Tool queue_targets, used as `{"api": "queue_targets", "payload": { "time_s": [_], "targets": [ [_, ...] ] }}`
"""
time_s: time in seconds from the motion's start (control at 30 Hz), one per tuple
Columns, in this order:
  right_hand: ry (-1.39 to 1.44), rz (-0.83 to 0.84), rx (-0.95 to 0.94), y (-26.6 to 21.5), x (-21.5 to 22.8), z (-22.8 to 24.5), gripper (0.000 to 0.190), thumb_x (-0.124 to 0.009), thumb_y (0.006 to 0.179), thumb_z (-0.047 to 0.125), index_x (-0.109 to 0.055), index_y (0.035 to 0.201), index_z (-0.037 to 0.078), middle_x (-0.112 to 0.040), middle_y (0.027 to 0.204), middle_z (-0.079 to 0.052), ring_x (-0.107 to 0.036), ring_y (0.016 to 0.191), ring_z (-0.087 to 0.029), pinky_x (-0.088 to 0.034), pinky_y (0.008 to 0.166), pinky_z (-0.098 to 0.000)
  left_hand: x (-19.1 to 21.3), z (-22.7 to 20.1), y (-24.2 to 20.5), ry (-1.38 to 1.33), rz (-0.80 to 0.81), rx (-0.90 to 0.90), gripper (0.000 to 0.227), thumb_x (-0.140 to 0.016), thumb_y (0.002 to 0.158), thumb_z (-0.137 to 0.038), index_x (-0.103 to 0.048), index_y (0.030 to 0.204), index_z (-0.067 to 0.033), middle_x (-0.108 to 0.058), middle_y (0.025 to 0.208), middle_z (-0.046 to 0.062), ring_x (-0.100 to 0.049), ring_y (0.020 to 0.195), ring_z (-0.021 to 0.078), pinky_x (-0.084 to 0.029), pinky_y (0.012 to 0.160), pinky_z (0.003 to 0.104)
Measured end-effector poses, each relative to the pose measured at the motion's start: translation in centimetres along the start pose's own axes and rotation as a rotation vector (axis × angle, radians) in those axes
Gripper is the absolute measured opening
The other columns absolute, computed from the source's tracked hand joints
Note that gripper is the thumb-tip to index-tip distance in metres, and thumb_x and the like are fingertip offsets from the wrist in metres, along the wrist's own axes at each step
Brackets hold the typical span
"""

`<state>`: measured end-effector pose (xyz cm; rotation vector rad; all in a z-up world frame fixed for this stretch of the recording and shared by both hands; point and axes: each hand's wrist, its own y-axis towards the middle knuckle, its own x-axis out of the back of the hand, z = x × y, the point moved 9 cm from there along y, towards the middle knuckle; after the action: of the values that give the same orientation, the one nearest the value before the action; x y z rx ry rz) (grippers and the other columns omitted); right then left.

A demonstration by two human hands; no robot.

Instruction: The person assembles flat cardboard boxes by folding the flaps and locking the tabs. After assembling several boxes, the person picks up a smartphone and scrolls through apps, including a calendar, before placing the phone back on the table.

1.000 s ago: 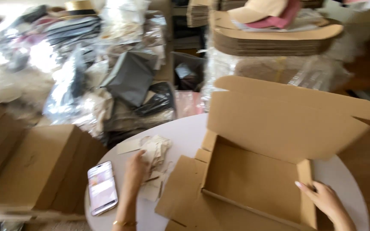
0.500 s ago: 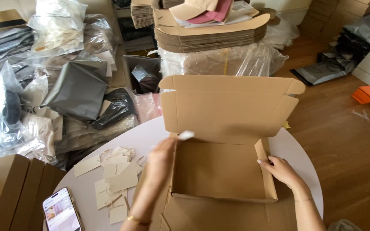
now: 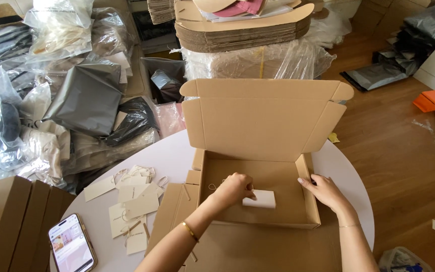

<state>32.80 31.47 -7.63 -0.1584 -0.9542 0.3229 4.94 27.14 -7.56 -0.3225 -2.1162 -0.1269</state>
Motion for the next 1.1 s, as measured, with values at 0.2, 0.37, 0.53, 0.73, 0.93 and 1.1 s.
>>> {"api": "queue_targets", "payload": {
  "time_s": [0.2,0.37,0.53,0.73,0.93,1.1],
  "targets": [
    [0.071,-0.036,-0.034,-2.9,1.7,3.9,0.093,-0.051,0.099,0.069,-0.051,0.147,-0.011,-0.054,0.149,-0.032,-0.045,0.144,-0.044,-0.022,0.127,-0.0521,11.3,-1.5,-6.5,-0.261,-0.337,0.027,0.015,-0.066,0.093,-0.022,-0.071,0.097,-0.0083,-0.074,0.084,0.019,-0.074,0.085,0.0441,-0.059,0.079,0.054],
    [0.24,-0.148,-0.089,-1.0,4.5,1.2,0.085,-0.06,0.096,0.062,-0.047,0.156,0.002,-0.056,0.148,-0.029,-0.048,0.141,-0.045,-0.038,0.117,-0.0598,20.1,4.8,-16.6,0.488,-0.548,0.188,0.019,-0.057,0.095,-0.02,-0.065,0.11,-0.0265,-0.073,0.094,0.005,-0.076,0.093,0.024,-0.06,0.079,0.037],
    [0.818,-0.288,0.171,-1.6,11.1,6.7,0.098,-0.071,0.087,0.02,-0.013,0.166,0.01,-0.017,0.164,-0.038,-0.02,0.152,-0.052,-0.016,0.122,-0.0682,25.8,8.2,-18.0,-0.065,-0.664,0.419,0.11,-0.085,0.075,-0.04,-0.025,0.165,-0.0203,-0.022,0.161,0.036,-0.021,0.15,0.0564,-0.017,0.124,0.064],
    [1.022,-0.247,0.153,6.5,12.7,1.3,0.079,-0.081,0.086,0.015,-0.041,0.152,0.001,-0.046,0.125,-0.007,-0.052,0.115,-0.019,-0.046,0.102,-0.0384,25.4,11.0,-2.8,-0.579,-0.551,0.056,0.082,-0.091,0.076,-0.023,-0.054,0.149,-0.0155,-0.056,0.15,0.018,-0.045,0.145,0.0398,-0.032,0.116,0.061],
    [0.619,-0.583,0.306,8.7,10.0,3.4,0.033,-0.082,0.094,0.029,-0.062,0.089,0.004,-0.055,0.075,-0.002,-0.053,0.068,-0.017,-0.04,0.059,-0.0322,19.9,15.8,1.6,-0.752,-0.813,0.046,0.016,-0.078,0.097,-0.025,-0.077,0.107,-0.0126,-0.076,0.09,0.006,-0.072,0.09,0.0141,-0.057,0.084,0.033],
    [0.273,-0.644,0.353,5.5,0.4,-2.7,0.013,-0.066,0.095,0.01,-0.059,0.095,0.0,-0.066,0.083,-0.021,-0.069,0.084,-0.035,-0.053,0.075,-0.0447,14.5,6.4,-5.7,-0.642,-0.753,0.022,0.048,-0.045,0.09,0.009,-0.045,0.133,-0.0131,-0.058,0.123,0.013,-0.056,0.12,0.0326,-0.043,0.101,0.052]
  ]
}}
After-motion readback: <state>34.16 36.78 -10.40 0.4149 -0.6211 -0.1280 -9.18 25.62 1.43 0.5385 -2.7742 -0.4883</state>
